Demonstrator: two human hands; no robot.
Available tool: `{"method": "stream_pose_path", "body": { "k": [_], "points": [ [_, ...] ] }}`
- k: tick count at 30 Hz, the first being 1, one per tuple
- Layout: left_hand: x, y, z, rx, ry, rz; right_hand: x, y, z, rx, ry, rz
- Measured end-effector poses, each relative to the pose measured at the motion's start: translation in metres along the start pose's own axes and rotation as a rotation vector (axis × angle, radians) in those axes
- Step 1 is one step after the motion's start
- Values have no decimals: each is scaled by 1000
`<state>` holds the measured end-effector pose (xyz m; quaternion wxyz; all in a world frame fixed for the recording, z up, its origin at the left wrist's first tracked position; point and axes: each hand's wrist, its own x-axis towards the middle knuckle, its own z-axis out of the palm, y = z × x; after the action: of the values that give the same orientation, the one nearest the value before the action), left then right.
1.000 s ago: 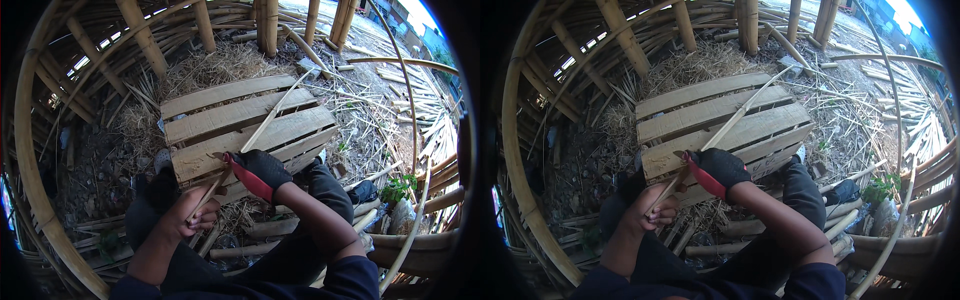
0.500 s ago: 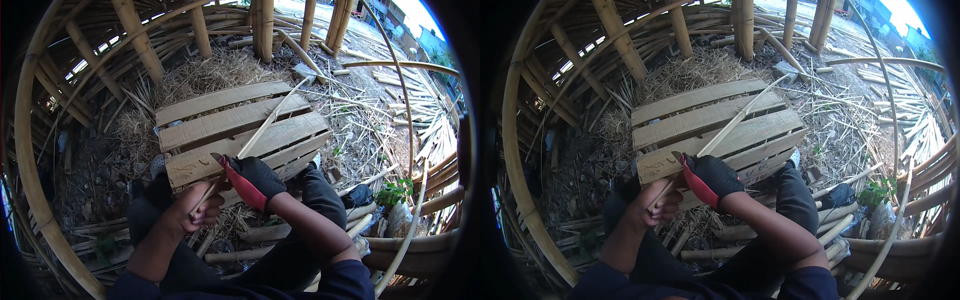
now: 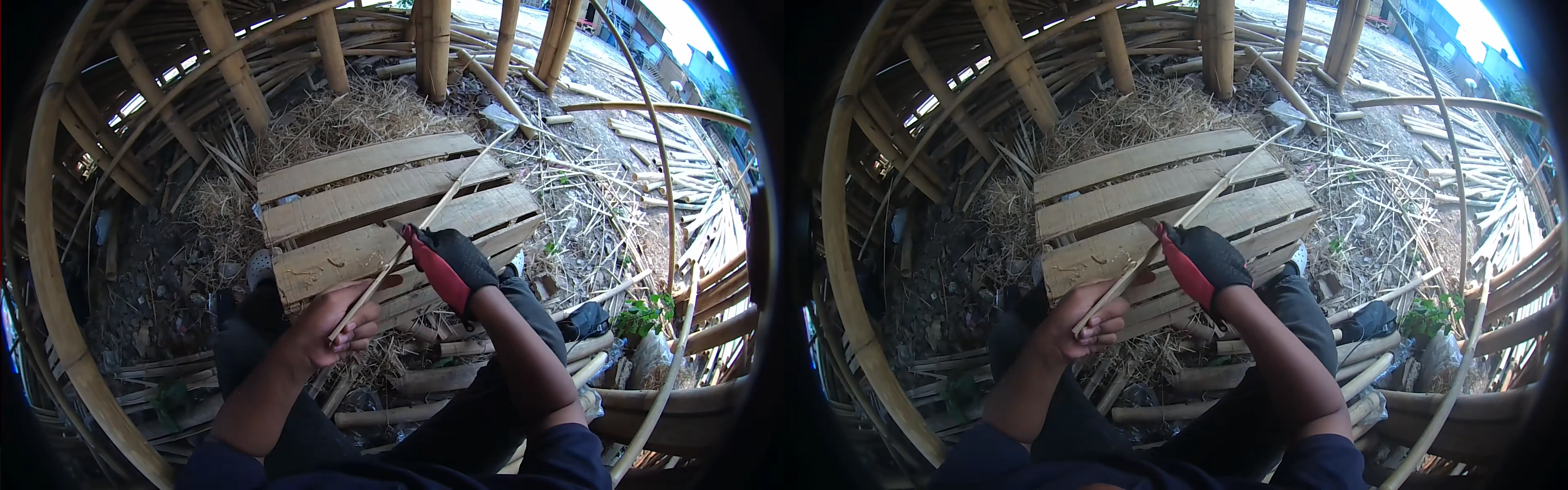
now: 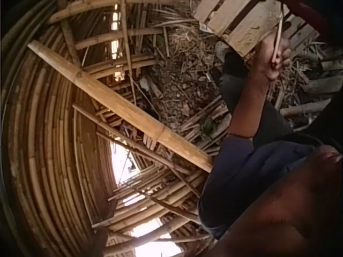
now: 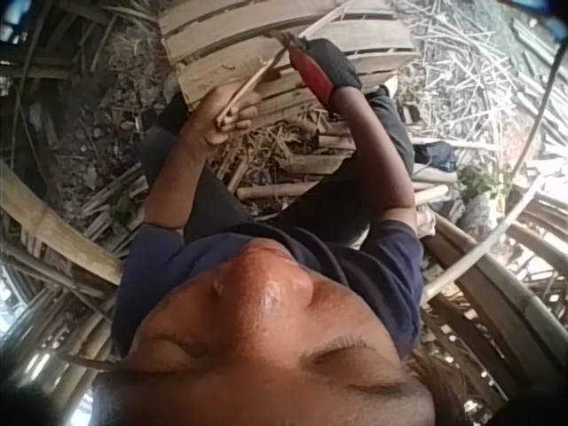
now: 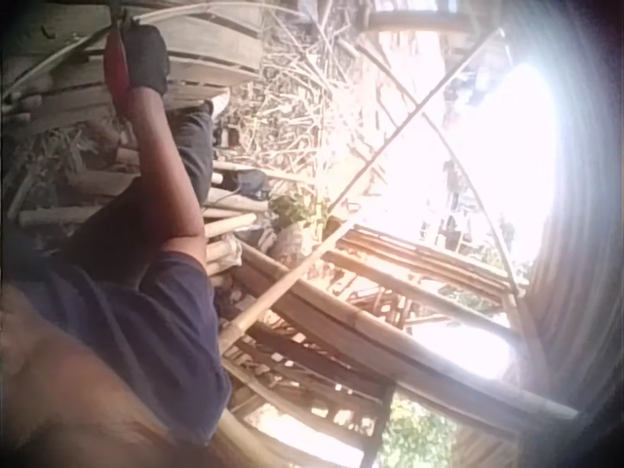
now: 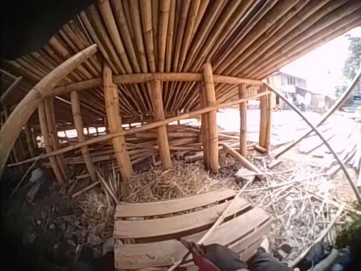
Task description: The person shaves a thin bamboo strip using a knife by drawing the blade along the wood while resting the strip on a wooden crate.
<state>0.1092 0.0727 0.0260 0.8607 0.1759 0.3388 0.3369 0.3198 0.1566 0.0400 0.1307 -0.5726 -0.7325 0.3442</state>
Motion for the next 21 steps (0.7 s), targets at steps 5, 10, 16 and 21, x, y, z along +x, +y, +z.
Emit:
{"method": "stream_pose_path", "body": {
  "k": [5,10,16,21],
  "points": [
    [3,-5,-4,-46,-30,38,-20,-10,3,88,-74,-36],
    [4,5,-7,-68,-164,97,-8,4,-13,24,30,-1],
    [16,8,-22,-97,86,148,-10,-26,-5,-105,-69,-113],
    [24,6,-32,-170,41,166,-14,-37,7,-42,-108,-202]
  ]
}}
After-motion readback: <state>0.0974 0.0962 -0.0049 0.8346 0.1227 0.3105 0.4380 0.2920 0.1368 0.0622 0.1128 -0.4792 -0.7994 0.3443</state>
